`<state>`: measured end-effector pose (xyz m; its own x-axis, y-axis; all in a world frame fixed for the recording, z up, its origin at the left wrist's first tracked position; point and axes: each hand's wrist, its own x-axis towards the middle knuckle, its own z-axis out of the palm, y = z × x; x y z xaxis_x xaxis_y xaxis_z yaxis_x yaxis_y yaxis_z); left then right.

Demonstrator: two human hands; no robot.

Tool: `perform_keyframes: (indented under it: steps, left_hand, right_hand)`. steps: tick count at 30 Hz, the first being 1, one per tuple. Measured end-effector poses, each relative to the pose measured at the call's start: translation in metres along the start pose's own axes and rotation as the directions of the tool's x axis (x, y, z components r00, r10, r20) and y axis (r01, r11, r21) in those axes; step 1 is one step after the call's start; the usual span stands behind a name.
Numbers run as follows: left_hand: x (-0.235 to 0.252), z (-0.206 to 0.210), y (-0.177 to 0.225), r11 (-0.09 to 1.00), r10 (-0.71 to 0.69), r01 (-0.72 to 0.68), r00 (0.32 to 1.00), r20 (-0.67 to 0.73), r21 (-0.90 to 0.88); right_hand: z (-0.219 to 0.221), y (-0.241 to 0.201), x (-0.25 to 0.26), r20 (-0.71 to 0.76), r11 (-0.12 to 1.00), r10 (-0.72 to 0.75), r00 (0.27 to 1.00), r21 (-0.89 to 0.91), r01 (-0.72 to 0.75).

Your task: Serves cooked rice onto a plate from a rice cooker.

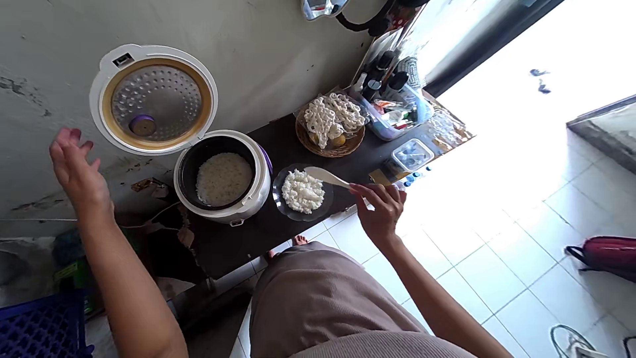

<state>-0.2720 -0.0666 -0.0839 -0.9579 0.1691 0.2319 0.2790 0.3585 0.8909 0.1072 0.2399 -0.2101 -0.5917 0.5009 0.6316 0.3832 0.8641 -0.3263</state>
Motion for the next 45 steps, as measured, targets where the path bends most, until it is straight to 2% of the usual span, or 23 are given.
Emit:
perform_keyframes:
  steps: [3,7,13,15,18,22,27,32,34,38,42,45]
  left_hand:
    - [0.019,0.013,0.011,0.999,-0.011,0.013,0.999,0.042,-0.045]
    - [0.026,0.018,0.010,0.998,0.037,-0.036,0.999,0.024,-0.052]
    - [0.006,0.022,-0.012,0.949,0.309,-0.310,0.951,-0.029,-0.049]
    - [-0.007,0.022,-0.023,0.932,0.361,-0.361,0.932,-0.032,0.003]
    - [-0.028,0.034,-0.036,0.909,0.415,-0.407,0.903,-0.115,0.089]
    - [-0.044,0.046,-0.055,0.902,0.432,-0.417,0.876,-0.212,0.114]
    - [-0.054,0.050,-0.069,0.921,0.390,-0.371,0.891,-0.234,0.121]
    - [-0.060,0.058,-0.070,0.927,0.374,-0.356,0.890,-0.260,0.117]
    - [-0.064,0.059,-0.074,0.929,0.370,-0.348,0.889,-0.269,0.125]
    - [-0.074,0.061,-0.089,0.911,0.412,-0.389,0.868,-0.278,0.138]
    - [-0.085,0.067,-0.096,0.906,0.420,-0.377,0.854,-0.307,0.190]
    - [-0.096,0.064,-0.101,0.894,0.430,-0.363,0.858,-0.280,0.262]
  right_hand:
    - [0.033,0.013,-0.025,0.104,1.000,-0.013,0.994,-0.013,0.015]
    - [0.035,0.006,-0.013,0.080,0.998,0.050,0.996,-0.037,-0.047]
    - [0.075,0.015,-0.010,0.126,0.999,0.032,0.992,0.000,-0.032]
    - [0.076,0.009,-0.010,0.095,1.000,0.008,0.995,0.006,-0.009]
    - [0.065,0.002,-0.022,0.097,1.000,-0.012,0.995,0.026,0.009]
    - [0.045,0.011,-0.027,0.097,1.000,0.017,0.995,0.004,-0.018]
    - [0.025,0.010,-0.009,0.034,0.999,0.008,0.999,-0.031,-0.007]
    - [0.040,0.016,-0.026,0.156,0.996,-0.091,0.984,0.021,0.089]
    - [0.035,0.020,-0.024,0.171,0.999,-0.046,0.984,0.008,0.046]
    - [0.016,0.016,-0.011,0.114,0.999,0.050,0.992,-0.022,-0.047]
    - [0.015,0.011,-0.012,0.103,0.999,0.030,0.994,-0.015,-0.028]
    - [0.019,0.009,-0.017,0.109,1.000,0.014,0.994,-0.006,-0.014]
